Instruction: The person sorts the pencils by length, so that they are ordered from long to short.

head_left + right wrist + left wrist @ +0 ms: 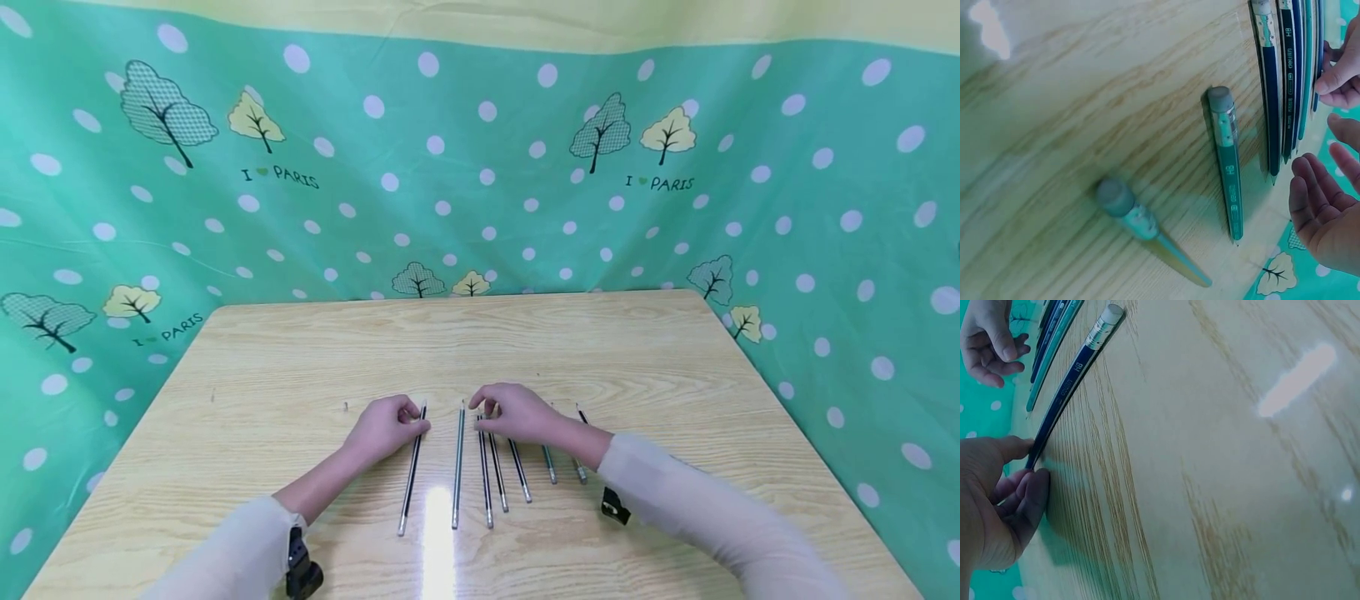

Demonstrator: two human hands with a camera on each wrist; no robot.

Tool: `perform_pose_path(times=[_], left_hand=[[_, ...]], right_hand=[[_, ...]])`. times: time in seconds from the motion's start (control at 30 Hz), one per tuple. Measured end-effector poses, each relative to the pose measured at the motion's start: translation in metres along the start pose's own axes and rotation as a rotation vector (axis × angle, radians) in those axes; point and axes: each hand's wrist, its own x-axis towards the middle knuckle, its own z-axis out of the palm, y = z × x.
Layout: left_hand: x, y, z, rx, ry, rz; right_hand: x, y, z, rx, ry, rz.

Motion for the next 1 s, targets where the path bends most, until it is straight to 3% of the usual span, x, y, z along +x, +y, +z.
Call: perform_pose_path(times=[0.6, 1.0], left_hand=[[0.0, 0.0, 0.001, -0.159, -0.044, -0.092], [0.0, 0.002, -0.001, -0.183, -0.047, -0.112]], right_hand=[[0.009, 0.0, 0.013, 0.036, 0.033, 0.012], [0.009, -0.007, 0.018, 0.045, 0.075, 0.07]])
